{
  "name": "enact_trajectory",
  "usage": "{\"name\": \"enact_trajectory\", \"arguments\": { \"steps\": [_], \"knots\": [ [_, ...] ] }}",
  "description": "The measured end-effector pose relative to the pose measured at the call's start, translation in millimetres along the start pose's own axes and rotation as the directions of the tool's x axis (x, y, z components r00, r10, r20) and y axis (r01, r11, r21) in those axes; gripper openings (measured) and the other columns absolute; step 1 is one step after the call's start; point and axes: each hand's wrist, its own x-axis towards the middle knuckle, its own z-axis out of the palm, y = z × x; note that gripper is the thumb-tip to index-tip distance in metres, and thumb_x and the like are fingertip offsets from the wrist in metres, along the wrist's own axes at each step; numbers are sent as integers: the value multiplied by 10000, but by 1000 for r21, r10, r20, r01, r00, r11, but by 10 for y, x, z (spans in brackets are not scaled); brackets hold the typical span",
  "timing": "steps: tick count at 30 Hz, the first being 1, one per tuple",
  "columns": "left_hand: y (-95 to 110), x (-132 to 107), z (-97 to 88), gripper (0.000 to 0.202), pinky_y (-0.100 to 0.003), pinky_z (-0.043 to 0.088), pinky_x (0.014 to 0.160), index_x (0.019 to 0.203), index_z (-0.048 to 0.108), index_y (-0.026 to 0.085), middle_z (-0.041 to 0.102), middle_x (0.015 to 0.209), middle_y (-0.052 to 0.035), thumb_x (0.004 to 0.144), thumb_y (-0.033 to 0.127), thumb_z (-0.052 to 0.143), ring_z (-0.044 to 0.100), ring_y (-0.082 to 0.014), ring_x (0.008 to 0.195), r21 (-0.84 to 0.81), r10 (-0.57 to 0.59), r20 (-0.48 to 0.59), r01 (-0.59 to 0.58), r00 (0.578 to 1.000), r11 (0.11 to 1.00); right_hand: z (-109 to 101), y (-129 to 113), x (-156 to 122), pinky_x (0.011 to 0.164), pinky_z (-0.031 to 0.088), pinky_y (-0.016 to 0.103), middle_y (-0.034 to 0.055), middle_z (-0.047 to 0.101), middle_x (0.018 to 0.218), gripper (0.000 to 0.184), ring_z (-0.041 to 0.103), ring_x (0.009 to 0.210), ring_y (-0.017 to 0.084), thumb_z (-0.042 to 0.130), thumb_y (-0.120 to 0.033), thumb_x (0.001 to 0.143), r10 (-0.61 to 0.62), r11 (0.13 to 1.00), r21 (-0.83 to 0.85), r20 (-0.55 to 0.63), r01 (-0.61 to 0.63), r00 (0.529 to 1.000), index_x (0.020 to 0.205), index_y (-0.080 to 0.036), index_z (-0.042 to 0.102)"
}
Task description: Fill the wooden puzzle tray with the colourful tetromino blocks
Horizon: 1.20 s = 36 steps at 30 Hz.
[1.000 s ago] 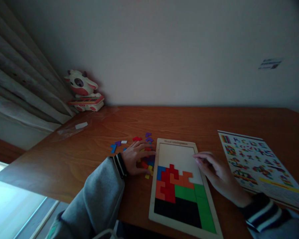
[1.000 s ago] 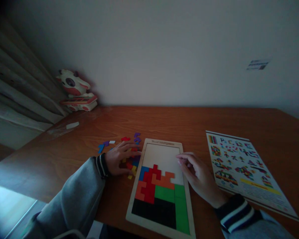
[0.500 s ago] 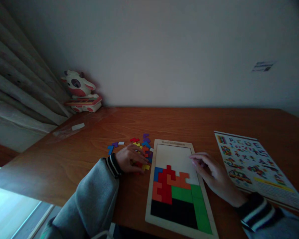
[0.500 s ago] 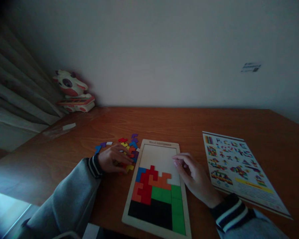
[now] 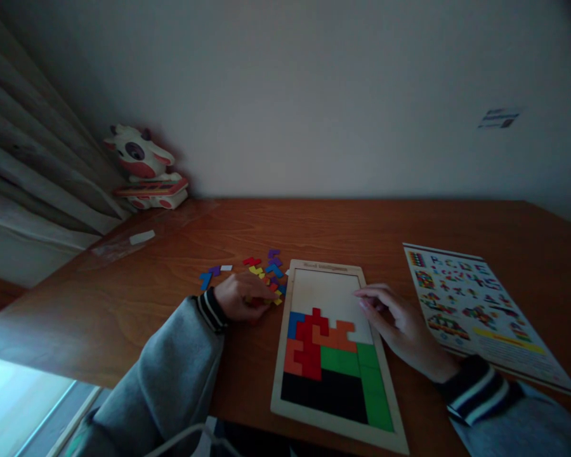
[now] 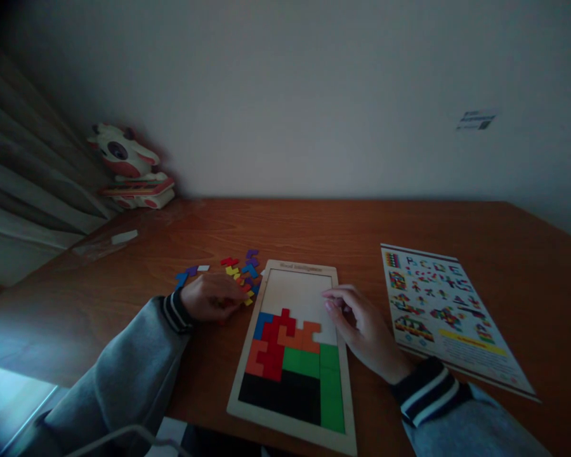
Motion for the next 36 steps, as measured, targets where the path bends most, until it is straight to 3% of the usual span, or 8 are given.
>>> {"name": "enact_trajectory", "arguments": {
  "steps": [10, 14, 18, 21, 25, 29, 33, 36],
  "knots": [
    [35, 1, 12, 272, -296, 602, 861, 1155, 713, 222, 771, 1038, -60, 924, 176, 575, 730, -169, 933, 55, -93, -92, 98, 991, 994, 4, -22, 6, 738, 536, 346, 69, 658, 1024, 223, 629, 844, 194, 507, -390, 981, -20, 1000, -11, -8, 20, 1000, 1084, -247, 643],
    [310, 190, 175, 209, -289, 619, 804, 1108, 715, 167, 771, 1013, -91, 916, 219, 653, 741, -177, 899, -136, -203, -240, 174, 949, 975, 46, -190, -22, 842, 539, 369, 72, 669, 1044, 194, 644, 933, 210, 517, -373, 981, -80, 997, -1, 29, 80, 996, 1077, -258, 641],
    [648, 413, 419, 173, -297, 611, 823, 1057, 718, 146, 767, 974, -104, 915, 235, 675, 734, -175, 882, -374, -280, -259, 171, 924, 912, 136, -463, -37, 798, 567, 322, 41, 707, 1013, 211, 673, 882, 185, 589, -396, 948, -76, 993, 93, 88, 68, 993, 1120, -283, 631],
    [812, 510, 522, 178, -287, 612, 793, 1034, 716, 132, 759, 934, -108, 912, 258, 689, 733, -175, 849, -491, -352, -253, 193, 901, 849, 160, -550, -26, 748, 575, 303, 16, 718, 870, 176, 675, 787, 173, 610, -435, 931, -51, 984, 178, 127, 28, 991, 989, -279, 666],
    [877, 538, 526, 246, -297, 605, 841, 1135, 682, 143, 754, 1019, -114, 909, 240, 688, 733, -181, 910, -496, -327, -209, 188, 922, 848, 53, -391, -16, 723, 585, 296, 31, 734, 913, 234, 690, 785, 170, 594, -476, 931, 83, 946, 298, 163, -129, 983, 941, -256, 673],
    [860, 526, 517, 210, -319, 578, 915, 1121, 689, 161, 749, 1060, -105, 916, 185, 649, 706, -193, 1001, -395, -214, -174, 130, 961, 909, -127, -116, -33, 747, 594, 298, 44, 740, 911, 252, 712, 847, 193, 663, -485, 881, 197, 915, 334, 114, -225, 974, 923, -237, 647],
    [840, 516, 565, 207, -335, 562, 932, 1121, 688, 177, 738, 1099, -107, 933, 191, 605, 690, -202, 1024, -294, -130, -142, 84, 981, 952, -218, 1, -76, 865, 587, 358, 61, 750, 1078, 315, 706, 1007, 233, 659, -479, 883, 192, 962, 176, 113, -210, 975, 1112, -263, 672],
    [822, 496, 626, 243, -366, 536, 968, 1171, 665, 185, 722, 1174, -107, 945, 233, 590, 668, -219, 1087, -200, -73, -108, 51, 991, 979, -183, -9, -115, 856, 586, 371, 36, 766, 1033, 298, 718, 968, 232, 592, -464, 927, 155, 984, 59, 177, -168, 972, 1142, -291, 705]
  ]
}}
